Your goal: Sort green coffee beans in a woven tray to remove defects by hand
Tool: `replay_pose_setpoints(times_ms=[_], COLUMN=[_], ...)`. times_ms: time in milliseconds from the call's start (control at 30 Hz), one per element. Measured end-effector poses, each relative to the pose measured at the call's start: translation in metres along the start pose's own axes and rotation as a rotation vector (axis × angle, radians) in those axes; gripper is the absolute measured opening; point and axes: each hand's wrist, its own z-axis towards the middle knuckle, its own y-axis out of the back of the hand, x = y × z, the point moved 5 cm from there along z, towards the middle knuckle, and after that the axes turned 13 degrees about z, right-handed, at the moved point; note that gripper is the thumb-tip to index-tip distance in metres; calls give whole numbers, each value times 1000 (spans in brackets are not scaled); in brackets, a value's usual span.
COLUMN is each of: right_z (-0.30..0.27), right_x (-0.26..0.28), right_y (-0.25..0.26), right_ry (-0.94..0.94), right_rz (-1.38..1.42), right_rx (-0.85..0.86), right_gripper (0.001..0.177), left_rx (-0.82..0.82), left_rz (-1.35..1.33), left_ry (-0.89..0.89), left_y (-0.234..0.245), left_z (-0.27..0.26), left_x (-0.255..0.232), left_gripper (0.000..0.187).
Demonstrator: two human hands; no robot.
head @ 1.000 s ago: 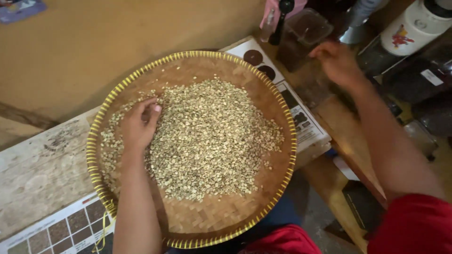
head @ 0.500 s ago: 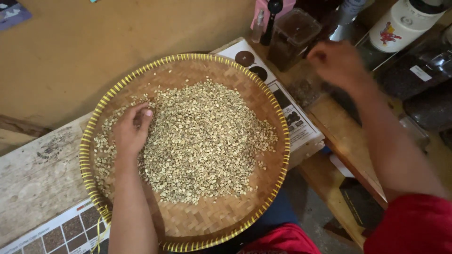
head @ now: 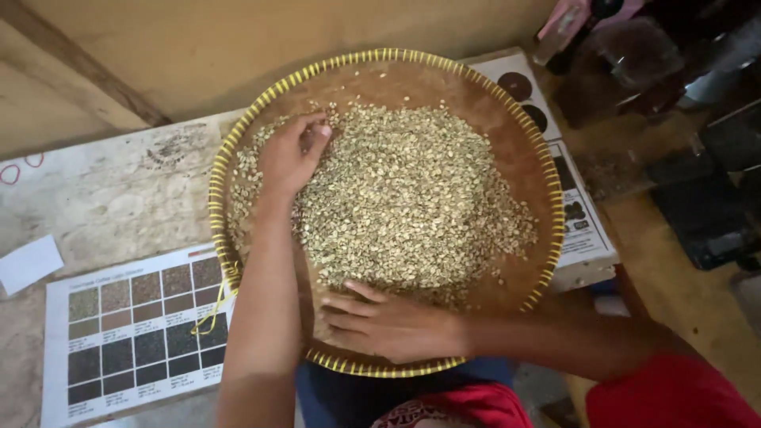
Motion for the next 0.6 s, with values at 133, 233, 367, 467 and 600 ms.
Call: replay_pose_setpoints(times_ms=[133,233,367,467,600], right_z=[33,40,22,6,33], right_x=[-38,-68,-99,-121,-63], right_y=[-20,-1,52,57,84], right_ry=[-188,-285,-362,-489,-329], right_rz=[-108,-56,-316,-503,-553], right_rx=[261,250,-100,-265,-268], right_gripper=[58,65,34,31,36], left_rx=[-63,-40,-51,-83,-242], left_rz=[-54,-114,-103,-117,-68], left_ry=[-44,-1,-33,-36,-159], left_y=[0,6,11,11,18], left_z=[1,2,4,4,11], left_x=[4,5,2,3,8], left_gripper=[31,31,30,30,25])
